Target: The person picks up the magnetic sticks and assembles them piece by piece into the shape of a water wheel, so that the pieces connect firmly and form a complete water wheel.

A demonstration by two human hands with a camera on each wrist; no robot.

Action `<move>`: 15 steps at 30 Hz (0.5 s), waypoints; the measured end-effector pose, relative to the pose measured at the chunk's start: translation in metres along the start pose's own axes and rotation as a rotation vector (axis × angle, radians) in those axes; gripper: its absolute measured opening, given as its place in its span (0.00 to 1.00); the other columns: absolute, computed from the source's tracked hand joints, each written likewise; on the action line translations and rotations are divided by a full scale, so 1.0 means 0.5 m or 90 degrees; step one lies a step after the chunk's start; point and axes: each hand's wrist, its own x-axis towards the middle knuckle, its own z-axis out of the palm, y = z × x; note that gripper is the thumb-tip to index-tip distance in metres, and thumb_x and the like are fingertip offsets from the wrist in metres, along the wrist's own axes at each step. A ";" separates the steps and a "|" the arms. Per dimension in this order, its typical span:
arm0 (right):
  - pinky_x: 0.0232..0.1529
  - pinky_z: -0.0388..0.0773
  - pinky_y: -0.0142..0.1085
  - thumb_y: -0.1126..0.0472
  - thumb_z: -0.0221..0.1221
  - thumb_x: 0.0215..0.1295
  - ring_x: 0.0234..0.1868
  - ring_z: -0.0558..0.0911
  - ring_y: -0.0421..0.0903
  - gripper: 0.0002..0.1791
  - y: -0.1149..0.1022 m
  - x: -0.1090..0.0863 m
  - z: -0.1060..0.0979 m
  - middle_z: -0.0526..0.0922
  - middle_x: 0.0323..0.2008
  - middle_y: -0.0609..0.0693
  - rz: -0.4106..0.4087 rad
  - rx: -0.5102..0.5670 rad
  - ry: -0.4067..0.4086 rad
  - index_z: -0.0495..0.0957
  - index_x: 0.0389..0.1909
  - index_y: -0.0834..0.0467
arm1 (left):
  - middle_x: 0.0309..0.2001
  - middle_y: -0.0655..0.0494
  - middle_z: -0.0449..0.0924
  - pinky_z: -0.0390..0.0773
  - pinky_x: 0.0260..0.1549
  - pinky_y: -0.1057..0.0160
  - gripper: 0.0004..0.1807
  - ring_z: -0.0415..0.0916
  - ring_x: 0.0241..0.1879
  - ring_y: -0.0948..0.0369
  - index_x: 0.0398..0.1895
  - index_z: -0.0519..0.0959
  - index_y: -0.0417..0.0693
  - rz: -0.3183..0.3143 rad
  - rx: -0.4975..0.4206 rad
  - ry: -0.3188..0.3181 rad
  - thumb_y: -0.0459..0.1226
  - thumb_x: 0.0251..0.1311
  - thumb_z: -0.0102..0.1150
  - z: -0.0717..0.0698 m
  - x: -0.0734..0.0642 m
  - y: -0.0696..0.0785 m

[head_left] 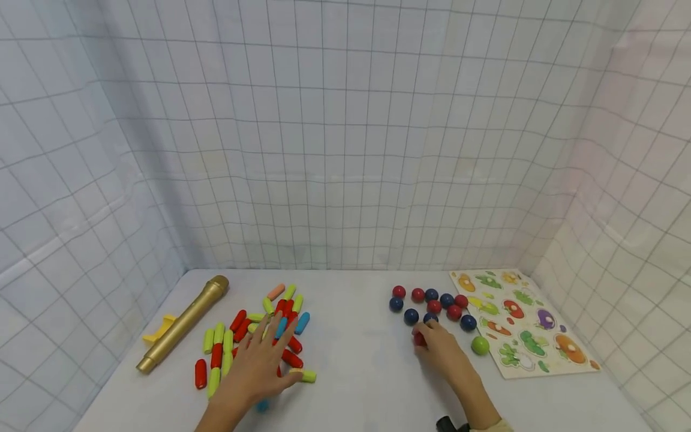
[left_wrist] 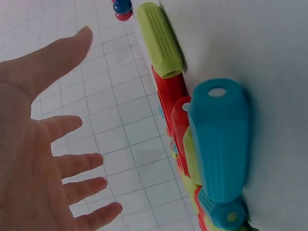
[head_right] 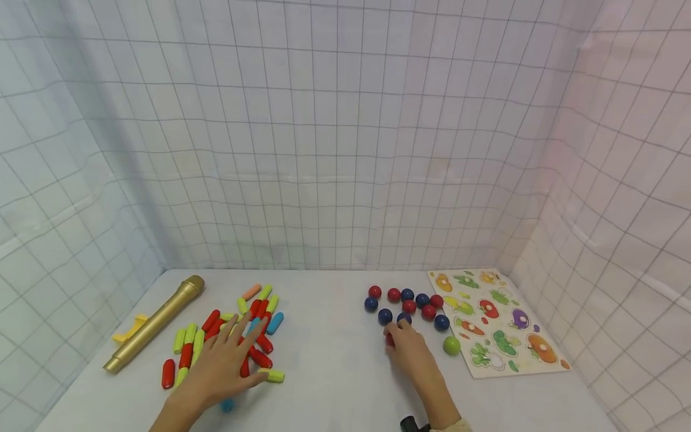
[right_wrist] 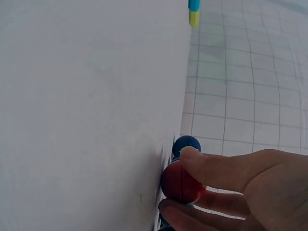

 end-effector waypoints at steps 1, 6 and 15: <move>0.43 0.81 0.41 0.64 0.69 0.54 0.37 0.75 0.43 0.16 -0.002 0.000 0.001 0.77 0.37 0.48 -0.003 0.006 -0.004 0.80 0.44 0.53 | 0.67 0.44 0.67 0.67 0.60 0.36 0.47 0.64 0.66 0.43 0.72 0.64 0.55 0.017 -0.023 -0.016 0.59 0.48 0.68 -0.003 -0.001 0.007; 0.41 0.77 0.39 0.63 0.69 0.55 0.37 0.73 0.44 0.13 -0.016 0.004 -0.004 0.77 0.36 0.47 -0.023 0.027 -0.030 0.80 0.41 0.53 | 0.43 0.56 0.79 0.82 0.43 0.53 0.29 0.75 0.41 0.59 0.57 0.76 0.54 0.068 -0.156 -0.131 0.41 0.49 0.73 -0.021 0.004 0.051; 0.33 0.70 0.28 0.59 0.67 0.57 0.30 0.70 0.35 0.08 -0.104 -0.036 0.018 0.73 0.30 0.39 -0.185 0.070 -0.171 0.78 0.35 0.48 | 0.40 0.52 0.80 0.82 0.44 0.50 0.19 0.77 0.38 0.56 0.47 0.82 0.47 0.000 -0.038 -0.158 0.34 0.49 0.72 0.017 0.009 0.070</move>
